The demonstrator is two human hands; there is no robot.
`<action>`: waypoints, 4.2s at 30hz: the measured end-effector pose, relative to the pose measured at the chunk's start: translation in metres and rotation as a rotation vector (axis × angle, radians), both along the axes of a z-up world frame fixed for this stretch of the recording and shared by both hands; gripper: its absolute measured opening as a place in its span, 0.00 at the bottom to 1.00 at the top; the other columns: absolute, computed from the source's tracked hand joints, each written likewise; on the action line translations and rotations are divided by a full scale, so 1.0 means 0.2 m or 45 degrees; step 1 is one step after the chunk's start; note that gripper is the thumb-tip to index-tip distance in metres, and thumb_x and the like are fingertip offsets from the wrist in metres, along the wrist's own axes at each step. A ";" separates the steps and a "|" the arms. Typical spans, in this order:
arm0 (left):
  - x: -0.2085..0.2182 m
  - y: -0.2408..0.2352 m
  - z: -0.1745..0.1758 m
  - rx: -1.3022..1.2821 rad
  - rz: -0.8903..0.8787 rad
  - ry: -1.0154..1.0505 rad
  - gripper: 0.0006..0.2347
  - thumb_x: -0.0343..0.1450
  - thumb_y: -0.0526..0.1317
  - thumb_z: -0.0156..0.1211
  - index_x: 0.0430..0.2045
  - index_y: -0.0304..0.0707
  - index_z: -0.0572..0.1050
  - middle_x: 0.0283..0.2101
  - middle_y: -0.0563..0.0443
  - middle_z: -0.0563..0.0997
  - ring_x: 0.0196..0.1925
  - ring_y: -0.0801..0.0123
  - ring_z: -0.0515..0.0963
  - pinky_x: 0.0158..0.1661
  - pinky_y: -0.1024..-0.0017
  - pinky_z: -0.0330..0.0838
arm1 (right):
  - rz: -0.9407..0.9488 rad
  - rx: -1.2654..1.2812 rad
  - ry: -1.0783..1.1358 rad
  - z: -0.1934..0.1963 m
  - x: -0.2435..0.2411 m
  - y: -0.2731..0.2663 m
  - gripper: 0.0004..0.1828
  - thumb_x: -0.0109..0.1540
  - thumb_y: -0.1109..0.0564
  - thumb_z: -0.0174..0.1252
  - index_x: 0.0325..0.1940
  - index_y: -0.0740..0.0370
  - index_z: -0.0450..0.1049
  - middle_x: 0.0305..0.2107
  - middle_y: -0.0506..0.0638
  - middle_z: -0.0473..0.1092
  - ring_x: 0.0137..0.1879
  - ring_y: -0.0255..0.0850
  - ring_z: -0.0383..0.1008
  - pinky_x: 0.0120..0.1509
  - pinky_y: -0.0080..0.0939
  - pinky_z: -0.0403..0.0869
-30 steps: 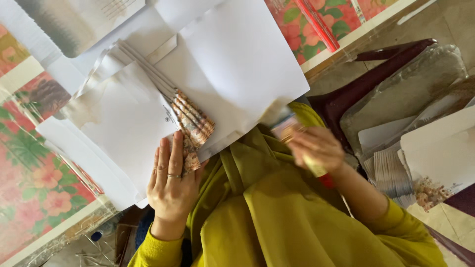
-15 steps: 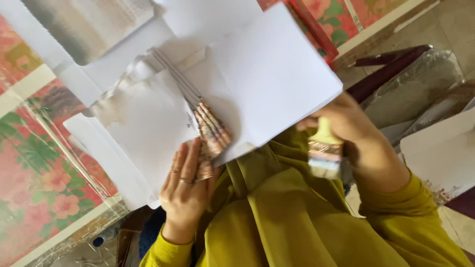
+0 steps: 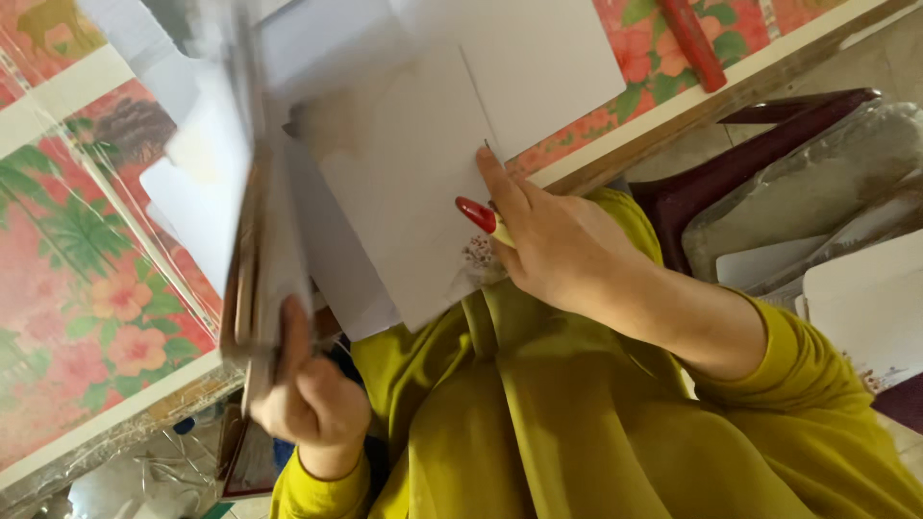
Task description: The person applies glue to the edges of a white paper sheet using a brush, then presses the glued edges to adhere them. The person repeats this process on multiple sheets, occasionally dipping the brush into a bowl of glue.
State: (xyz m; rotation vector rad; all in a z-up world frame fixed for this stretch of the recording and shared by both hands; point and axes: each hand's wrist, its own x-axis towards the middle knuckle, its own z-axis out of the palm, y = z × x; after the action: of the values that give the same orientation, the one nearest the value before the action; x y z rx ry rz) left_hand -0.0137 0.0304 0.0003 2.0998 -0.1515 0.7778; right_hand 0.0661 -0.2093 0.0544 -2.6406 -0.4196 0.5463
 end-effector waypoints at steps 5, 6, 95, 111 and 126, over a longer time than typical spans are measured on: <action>0.04 -0.02 0.07 0.316 -0.271 -0.500 0.10 0.77 0.36 0.41 0.45 0.22 0.61 0.50 0.15 0.64 0.51 0.19 0.68 0.52 0.35 0.71 | 0.061 -0.088 0.303 0.06 0.05 0.01 0.41 0.61 0.54 0.49 0.73 0.62 0.38 0.53 0.59 0.64 0.41 0.57 0.73 0.36 0.57 0.75; 0.05 -0.04 0.08 0.317 -0.272 -0.499 0.10 0.77 0.36 0.41 0.45 0.22 0.61 0.50 0.15 0.64 0.51 0.19 0.68 0.52 0.35 0.71 | 0.061 -0.087 0.304 0.06 0.05 -0.01 0.41 0.61 0.54 0.49 0.73 0.62 0.38 0.53 0.59 0.64 0.41 0.57 0.73 0.36 0.57 0.75; 0.04 -0.15 0.18 0.565 -0.512 -0.068 0.20 0.70 0.48 0.62 0.42 0.23 0.72 0.56 0.29 0.66 0.60 0.31 0.65 0.59 0.53 0.72 | -0.150 0.139 0.809 0.20 0.14 0.00 0.32 0.66 0.55 0.40 0.74 0.58 0.44 0.17 0.53 0.68 0.15 0.34 0.62 0.15 0.29 0.63; 0.24 -0.24 0.12 0.944 -0.187 -0.345 0.08 0.70 0.36 0.54 0.25 0.30 0.78 0.51 0.38 0.77 0.49 0.45 0.79 0.48 0.60 0.75 | -1.177 1.384 -1.304 -0.47 -0.44 -0.95 0.24 0.67 0.38 0.33 0.44 0.62 0.58 0.37 0.57 0.62 0.27 0.56 0.65 0.25 0.51 0.73; 0.20 -0.24 0.05 1.067 -0.156 -0.355 0.14 0.72 0.46 0.51 0.28 0.33 0.80 0.50 0.40 0.78 0.48 0.48 0.80 0.46 0.62 0.77 | -0.031 0.784 -1.329 -0.68 -0.52 -0.72 0.06 0.56 0.69 0.57 0.34 0.70 0.79 0.35 0.65 0.76 0.38 0.51 0.75 0.42 0.50 0.74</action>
State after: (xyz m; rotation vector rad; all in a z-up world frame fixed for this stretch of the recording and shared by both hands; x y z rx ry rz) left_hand 0.0262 -0.0173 0.0109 2.6958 -0.8775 1.0449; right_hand -0.0379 -0.3533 -0.0814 -2.0956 -0.6927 -0.8957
